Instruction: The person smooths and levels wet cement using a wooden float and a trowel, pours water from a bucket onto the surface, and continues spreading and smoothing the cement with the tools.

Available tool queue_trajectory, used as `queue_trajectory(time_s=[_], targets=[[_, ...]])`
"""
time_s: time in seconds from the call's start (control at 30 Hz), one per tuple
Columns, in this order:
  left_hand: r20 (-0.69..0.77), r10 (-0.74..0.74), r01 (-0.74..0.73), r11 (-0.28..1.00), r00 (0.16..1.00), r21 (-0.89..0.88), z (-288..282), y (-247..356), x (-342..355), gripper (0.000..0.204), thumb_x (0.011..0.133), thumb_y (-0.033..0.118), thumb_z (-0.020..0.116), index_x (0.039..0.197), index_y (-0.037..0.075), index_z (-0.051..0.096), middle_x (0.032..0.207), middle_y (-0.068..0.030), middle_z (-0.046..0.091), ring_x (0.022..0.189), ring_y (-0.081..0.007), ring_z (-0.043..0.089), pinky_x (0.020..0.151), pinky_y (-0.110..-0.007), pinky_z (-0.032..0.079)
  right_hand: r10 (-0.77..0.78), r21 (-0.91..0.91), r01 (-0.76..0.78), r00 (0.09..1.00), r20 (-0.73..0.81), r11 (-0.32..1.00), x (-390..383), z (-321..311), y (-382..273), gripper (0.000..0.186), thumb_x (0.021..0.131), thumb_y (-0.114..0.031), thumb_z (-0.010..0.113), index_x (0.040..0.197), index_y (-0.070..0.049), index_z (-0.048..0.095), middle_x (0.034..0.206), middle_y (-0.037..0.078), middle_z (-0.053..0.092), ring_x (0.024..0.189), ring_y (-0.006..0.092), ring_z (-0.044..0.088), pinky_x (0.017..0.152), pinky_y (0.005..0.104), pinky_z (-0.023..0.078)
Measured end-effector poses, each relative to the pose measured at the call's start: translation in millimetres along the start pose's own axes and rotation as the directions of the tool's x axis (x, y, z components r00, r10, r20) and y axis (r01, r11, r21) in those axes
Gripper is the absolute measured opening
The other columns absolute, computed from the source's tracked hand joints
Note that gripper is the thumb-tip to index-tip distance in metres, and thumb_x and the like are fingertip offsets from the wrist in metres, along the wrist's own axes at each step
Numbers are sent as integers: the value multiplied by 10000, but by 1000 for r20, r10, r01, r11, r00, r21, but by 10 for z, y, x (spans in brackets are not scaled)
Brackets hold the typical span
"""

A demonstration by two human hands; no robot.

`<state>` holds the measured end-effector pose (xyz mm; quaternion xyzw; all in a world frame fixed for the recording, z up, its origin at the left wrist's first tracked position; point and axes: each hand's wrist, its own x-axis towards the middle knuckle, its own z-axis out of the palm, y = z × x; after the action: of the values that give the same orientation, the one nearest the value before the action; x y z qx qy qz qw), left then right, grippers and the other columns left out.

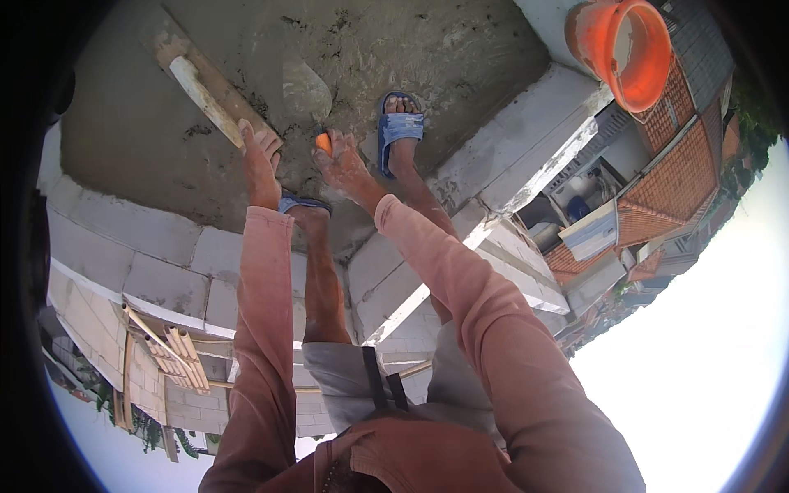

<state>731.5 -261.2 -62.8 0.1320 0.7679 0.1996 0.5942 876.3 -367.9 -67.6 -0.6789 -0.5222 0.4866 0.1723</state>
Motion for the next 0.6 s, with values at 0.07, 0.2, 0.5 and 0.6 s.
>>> queue_trajectory(time_s=[0.07,0.2,0.5,0.6], targets=[[171,-240,255,964,955,-71,260,-179,-779,716,930,574,497,1313,-30,470,1320,-197,526,1202,-268,507,991,-375,395,-1,99,0,1000,14,995,-269,-167,-218,397,908,-262,563,1204,-2,520,1180,301,475,1110,444,462,960,518,378],[281,-326,405,866,902,-294,235,-496,-1227,378,949,414,549,1070,56,571,1325,-207,516,1288,-286,459,1064,-434,381,178,138,-201,970,163,970,-658,-756,-358,316,926,-233,539,1212,-102,577,1213,253,500,1123,447,473,983,519,373],[213,-309,361,892,927,-273,268,-240,-2203,240,932,290,536,941,62,464,1146,-195,576,1245,-297,501,1083,-450,393,565,675,56,500,-657,735,-782,-4566,690,307,961,-292,590,977,10,645,790,47,627,725,124,603,687,253,502],[267,-268,303,948,926,-100,123,-273,-2374,282,950,328,489,977,48,464,1151,-196,580,1241,-318,501,1086,-450,395,529,501,-206,515,-674,840,-651,-5320,1310,333,968,-285,560,1080,16,649,842,87,660,882,183,647,812,315,516]])
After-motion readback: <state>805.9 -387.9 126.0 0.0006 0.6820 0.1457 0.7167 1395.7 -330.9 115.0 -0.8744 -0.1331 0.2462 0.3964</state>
